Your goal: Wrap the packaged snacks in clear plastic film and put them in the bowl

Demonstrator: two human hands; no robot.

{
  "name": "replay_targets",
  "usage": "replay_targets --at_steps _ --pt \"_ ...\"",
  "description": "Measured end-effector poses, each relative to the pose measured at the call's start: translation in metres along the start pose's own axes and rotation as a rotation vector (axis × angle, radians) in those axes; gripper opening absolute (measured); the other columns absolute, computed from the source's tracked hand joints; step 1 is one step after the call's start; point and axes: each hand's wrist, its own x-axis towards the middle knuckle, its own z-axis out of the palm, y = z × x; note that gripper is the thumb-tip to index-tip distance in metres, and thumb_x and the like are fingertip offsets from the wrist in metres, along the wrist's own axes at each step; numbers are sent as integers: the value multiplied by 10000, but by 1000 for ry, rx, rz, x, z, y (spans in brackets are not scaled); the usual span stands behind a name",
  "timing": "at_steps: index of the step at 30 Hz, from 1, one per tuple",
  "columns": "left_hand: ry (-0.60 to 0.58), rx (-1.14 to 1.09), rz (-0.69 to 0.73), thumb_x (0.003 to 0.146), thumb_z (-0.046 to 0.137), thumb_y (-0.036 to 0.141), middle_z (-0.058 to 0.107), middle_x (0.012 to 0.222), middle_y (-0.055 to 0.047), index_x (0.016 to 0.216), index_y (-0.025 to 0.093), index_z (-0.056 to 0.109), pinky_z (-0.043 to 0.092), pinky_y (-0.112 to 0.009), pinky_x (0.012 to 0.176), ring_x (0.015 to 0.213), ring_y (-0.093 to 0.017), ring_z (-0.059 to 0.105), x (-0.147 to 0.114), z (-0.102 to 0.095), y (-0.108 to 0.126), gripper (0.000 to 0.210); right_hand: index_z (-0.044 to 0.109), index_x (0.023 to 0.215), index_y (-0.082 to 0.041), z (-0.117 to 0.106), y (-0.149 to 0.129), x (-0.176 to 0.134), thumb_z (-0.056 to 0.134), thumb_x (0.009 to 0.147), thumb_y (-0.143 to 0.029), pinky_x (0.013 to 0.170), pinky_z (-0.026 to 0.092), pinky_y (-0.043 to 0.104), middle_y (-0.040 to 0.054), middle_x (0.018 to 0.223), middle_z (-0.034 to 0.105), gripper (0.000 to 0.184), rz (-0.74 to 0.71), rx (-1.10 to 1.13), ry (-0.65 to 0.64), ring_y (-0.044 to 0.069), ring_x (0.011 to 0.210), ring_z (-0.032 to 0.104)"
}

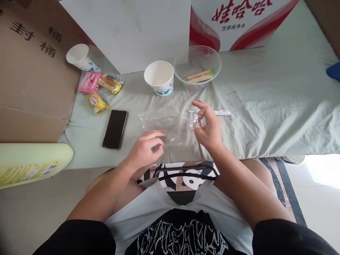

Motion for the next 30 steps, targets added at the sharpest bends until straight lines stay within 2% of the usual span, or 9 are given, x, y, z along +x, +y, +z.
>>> replay_targets --at_steps 5,7,9,12,14,19,23,27,30 --pt "409 -449 -235 857 548 228 776 852 -38 745 212 591 619 -362 846 897 -207 767 6 -30 -22 121 348 844 -281 -13 -8 -7 561 864 -177 1069 491 644 49 1084 776 238 -47 8 18 308 1260 670" --pt "560 -583 -339 850 554 271 731 738 -8 749 217 554 617 -309 721 748 -177 752 11 -35 -27 115 343 865 -283 -17 -9 -9 581 899 -242 1058 493 630 15 936 770 243 -53 63 -22 292 1118 734" --pt "607 -666 -431 834 580 309 681 666 19 767 223 520 571 -249 568 617 -153 717 16 -38 -28 124 373 941 -286 -21 -9 -11 609 914 -312 1017 521 584 -19 830 736 239 -52 158 -113 252 917 762" --pt "556 -707 -522 825 630 366 649 642 41 836 233 506 442 -190 396 473 -122 643 21 -37 -27 182 397 1140 -288 -27 -9 -11 687 871 -416 844 587 465 -12 863 717 416 -14 292 -252 213 792 730" --pt "503 -706 -544 840 646 413 628 621 56 891 238 514 353 -174 334 385 -94 560 22 -35 -26 225 396 1208 -284 -30 -10 -11 724 838 -437 762 589 410 -4 884 707 518 32 291 -247 203 779 721" --pt "401 -637 -635 889 640 410 473 464 105 941 236 547 228 -162 306 291 -63 362 26 -32 -29 204 461 1146 -275 -32 -13 -5 654 881 -369 529 523 316 -67 705 615 342 348 103 -111 143 510 622" --pt "370 -626 -719 902 638 405 470 472 96 951 228 562 266 -163 339 329 -67 389 31 -30 -34 199 471 1176 -263 -31 -11 2 659 844 -351 445 486 278 -35 803 667 392 564 95 -71 119 466 598" --pt "310 -704 -672 842 698 380 646 670 43 1163 243 525 490 -188 521 573 -114 652 32 -30 -33 390 454 1254 -261 -31 -7 5 663 837 -359 501 543 280 19 960 684 477 586 149 -19 139 596 672" --pt "213 -670 -666 775 723 295 689 821 29 1258 257 490 486 -193 508 548 -92 630 32 -28 -34 538 405 1347 -282 -31 1 5 646 832 -340 468 534 289 77 1162 656 571 586 83 7 133 595 654"
